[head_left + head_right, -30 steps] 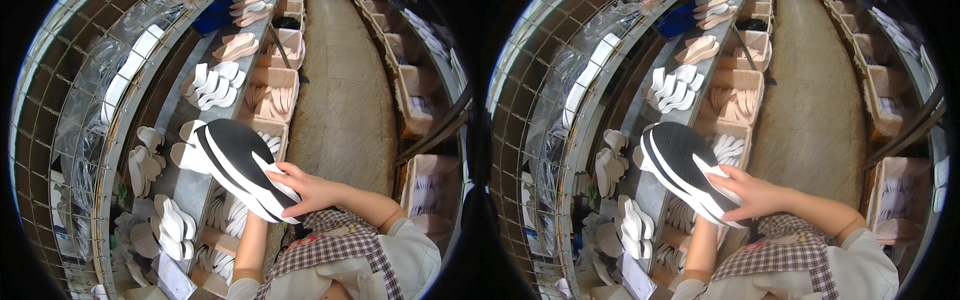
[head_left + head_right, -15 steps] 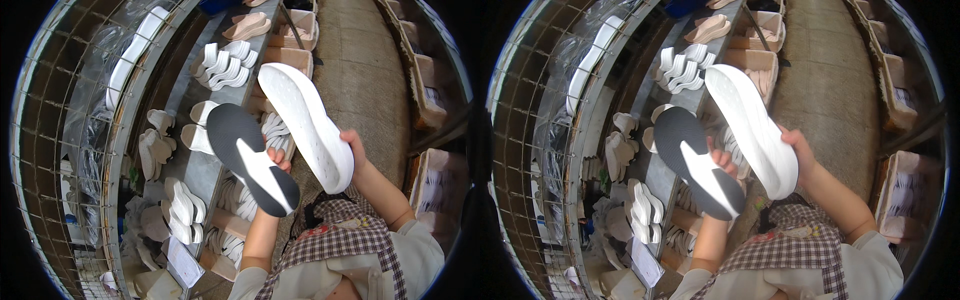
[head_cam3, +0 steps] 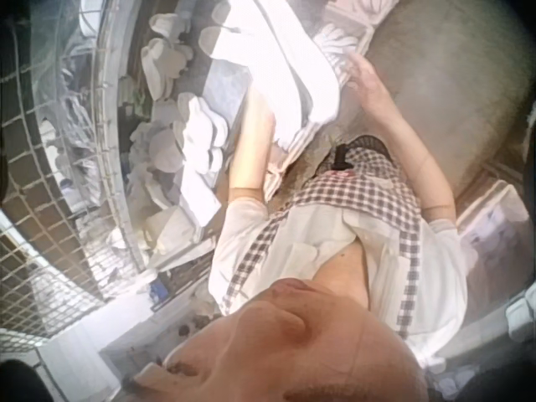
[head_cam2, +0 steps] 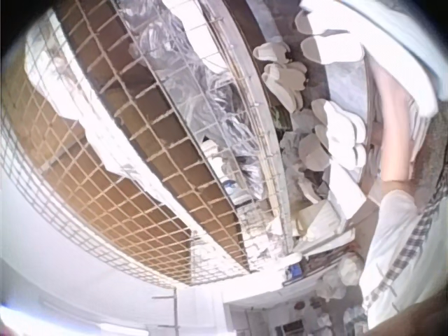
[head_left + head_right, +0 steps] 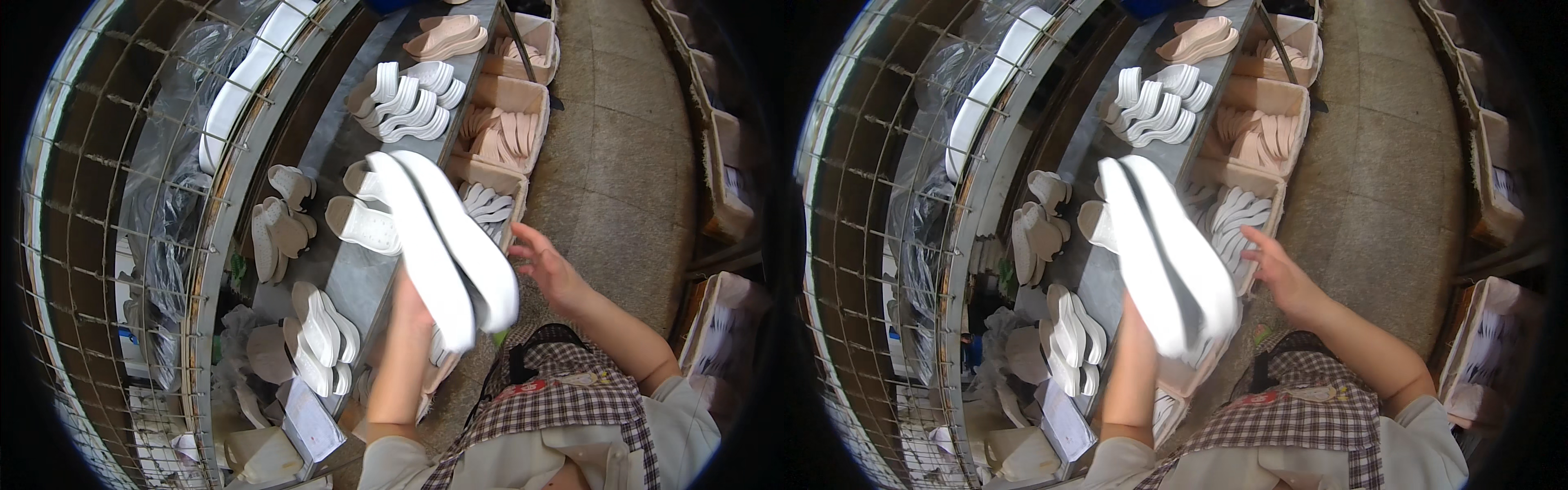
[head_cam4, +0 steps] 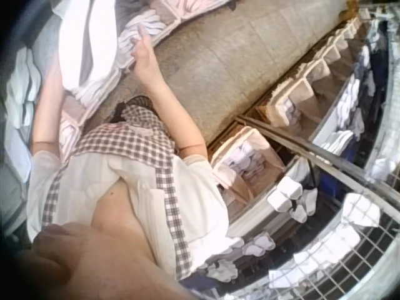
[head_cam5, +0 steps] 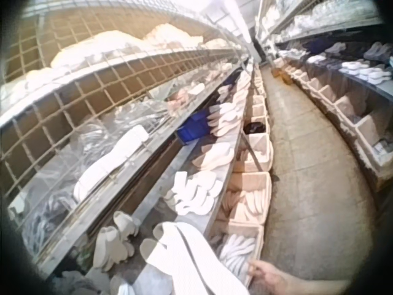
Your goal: The person picks up pairs of pink and white slippers from a bin, turns them over to view the soles, and places them on a metal shelf. The person repeats this process for multiple pairs, occasionally using a small red tool to poke the sole of a slipper.
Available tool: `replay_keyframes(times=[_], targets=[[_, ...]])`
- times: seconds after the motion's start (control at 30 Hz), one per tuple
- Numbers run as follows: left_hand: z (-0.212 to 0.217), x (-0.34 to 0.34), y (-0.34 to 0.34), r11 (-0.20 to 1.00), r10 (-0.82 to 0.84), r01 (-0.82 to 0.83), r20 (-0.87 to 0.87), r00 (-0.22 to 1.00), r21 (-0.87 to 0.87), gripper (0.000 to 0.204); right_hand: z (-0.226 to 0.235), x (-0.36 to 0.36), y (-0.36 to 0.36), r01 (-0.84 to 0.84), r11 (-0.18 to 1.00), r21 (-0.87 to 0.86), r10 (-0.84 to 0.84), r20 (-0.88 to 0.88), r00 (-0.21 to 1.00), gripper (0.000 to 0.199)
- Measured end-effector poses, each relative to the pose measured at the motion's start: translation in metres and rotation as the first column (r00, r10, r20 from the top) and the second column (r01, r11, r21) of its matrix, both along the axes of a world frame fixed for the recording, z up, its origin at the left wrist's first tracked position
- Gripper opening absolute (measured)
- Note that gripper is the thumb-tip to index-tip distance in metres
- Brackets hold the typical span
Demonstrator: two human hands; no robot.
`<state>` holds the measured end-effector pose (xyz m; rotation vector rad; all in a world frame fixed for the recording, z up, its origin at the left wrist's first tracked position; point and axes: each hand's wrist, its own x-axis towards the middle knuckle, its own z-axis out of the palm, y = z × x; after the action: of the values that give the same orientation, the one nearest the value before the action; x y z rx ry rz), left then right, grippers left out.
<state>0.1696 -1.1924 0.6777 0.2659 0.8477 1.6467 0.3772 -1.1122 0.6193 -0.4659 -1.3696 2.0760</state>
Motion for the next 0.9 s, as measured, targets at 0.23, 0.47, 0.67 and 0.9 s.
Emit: replay_keyframes(times=[0.23, 0.47, 0.67, 0.9], targets=[[0.023, -0.165, 0.089, 0.941, 0.107, -0.196, -0.306, 0.946, -0.277, 0.04, -0.04, 0.035, -0.007, 0.098, 0.995, -0.004, -0.095, 0.216, 0.972, 0.044], [-0.007, -0.218, 0.125, 0.754, 0.048, -0.283, -0.379, 0.924, -0.594, 0.042, -0.072, 0.037, -0.027, 0.243, 0.955, -0.173, -0.185, 0.294, 0.938, 0.027], [-0.025, -0.301, 0.098, 0.751, 0.226, -0.467, -0.483, 0.846, -0.466, 0.062, -0.077, 0.011, -0.028, 0.297, 0.91, -0.291, -0.187, 0.35, 0.918, 0.023], [-0.068, -0.465, 0.078, 0.66, 0.398, -0.72, -0.713, 0.577, -0.214, 0.059, -0.103, -0.023, -0.042, 0.358, 0.884, -0.3, -0.172, 0.504, 0.847, 0.022]])
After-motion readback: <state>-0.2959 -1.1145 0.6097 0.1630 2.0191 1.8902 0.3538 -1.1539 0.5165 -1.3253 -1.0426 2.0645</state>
